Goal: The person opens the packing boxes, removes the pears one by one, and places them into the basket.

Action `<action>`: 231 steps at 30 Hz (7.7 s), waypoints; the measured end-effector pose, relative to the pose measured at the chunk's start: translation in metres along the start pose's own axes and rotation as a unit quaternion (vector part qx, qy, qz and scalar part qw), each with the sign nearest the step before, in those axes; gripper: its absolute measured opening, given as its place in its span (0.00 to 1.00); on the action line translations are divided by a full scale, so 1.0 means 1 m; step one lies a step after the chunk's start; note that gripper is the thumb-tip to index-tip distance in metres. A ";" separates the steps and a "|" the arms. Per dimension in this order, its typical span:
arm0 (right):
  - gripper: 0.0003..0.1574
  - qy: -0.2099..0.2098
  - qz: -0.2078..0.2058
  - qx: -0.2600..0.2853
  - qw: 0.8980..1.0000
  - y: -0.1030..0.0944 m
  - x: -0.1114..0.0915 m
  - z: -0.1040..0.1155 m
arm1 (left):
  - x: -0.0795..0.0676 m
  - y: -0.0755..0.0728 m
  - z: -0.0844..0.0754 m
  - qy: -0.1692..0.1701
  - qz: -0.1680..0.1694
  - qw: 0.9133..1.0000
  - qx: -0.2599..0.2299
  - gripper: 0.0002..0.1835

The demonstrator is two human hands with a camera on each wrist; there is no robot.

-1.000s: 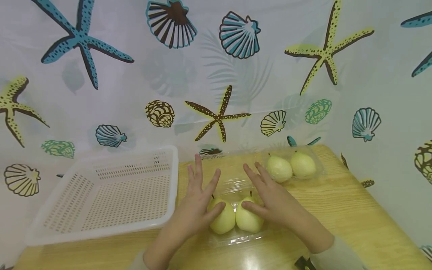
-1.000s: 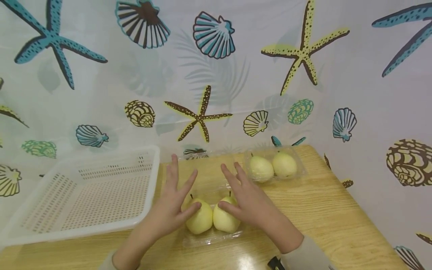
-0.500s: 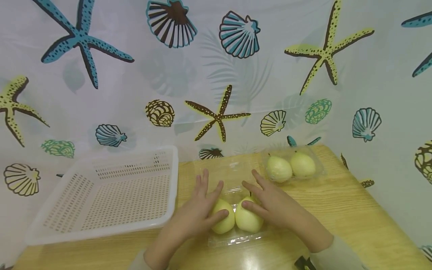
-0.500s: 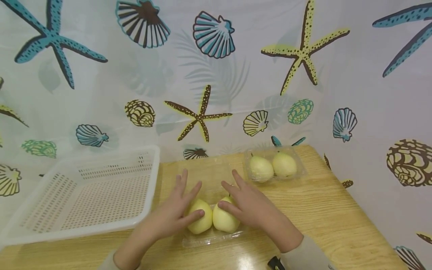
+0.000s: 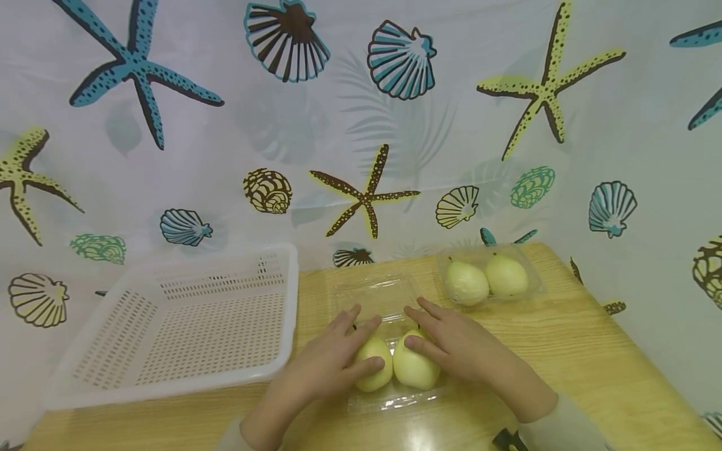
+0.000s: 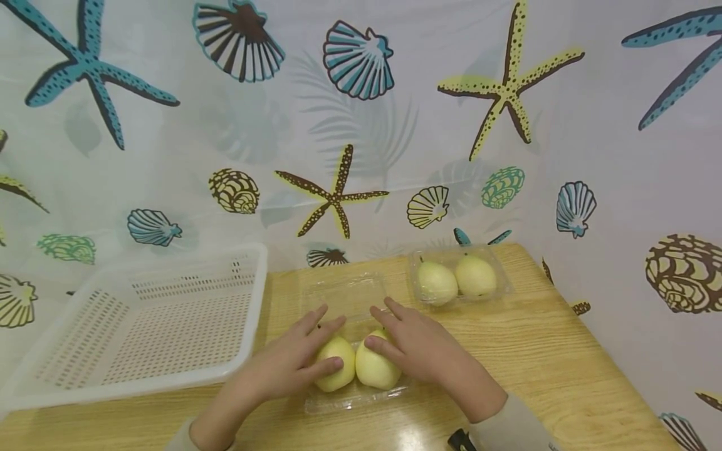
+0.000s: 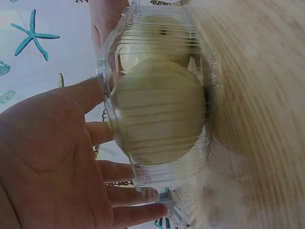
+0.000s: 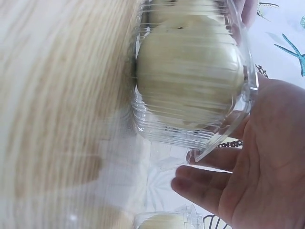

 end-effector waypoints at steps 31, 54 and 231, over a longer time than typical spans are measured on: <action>0.72 -0.102 0.025 -0.017 0.994 0.014 -0.005 0.015 | 0.002 0.007 -0.016 0.095 -0.026 0.977 0.190 0.42; 0.72 -0.092 0.028 -0.023 0.995 0.014 -0.004 0.014 | 0.005 0.001 -0.009 0.169 -0.063 0.979 0.098 0.35; 0.83 -0.074 0.029 -0.018 0.997 0.020 -0.003 0.014 | -0.021 0.020 -0.054 0.162 -0.018 0.977 0.135 0.25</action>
Point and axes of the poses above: each hand's wrist, its own x-axis towards the middle knuckle, its own y-axis out of the palm, z = x × y, the point moved 5 cm from there along x, towards the middle knuckle, and after that the axes turned 7 degrees about -x, right-handed, at the moved point
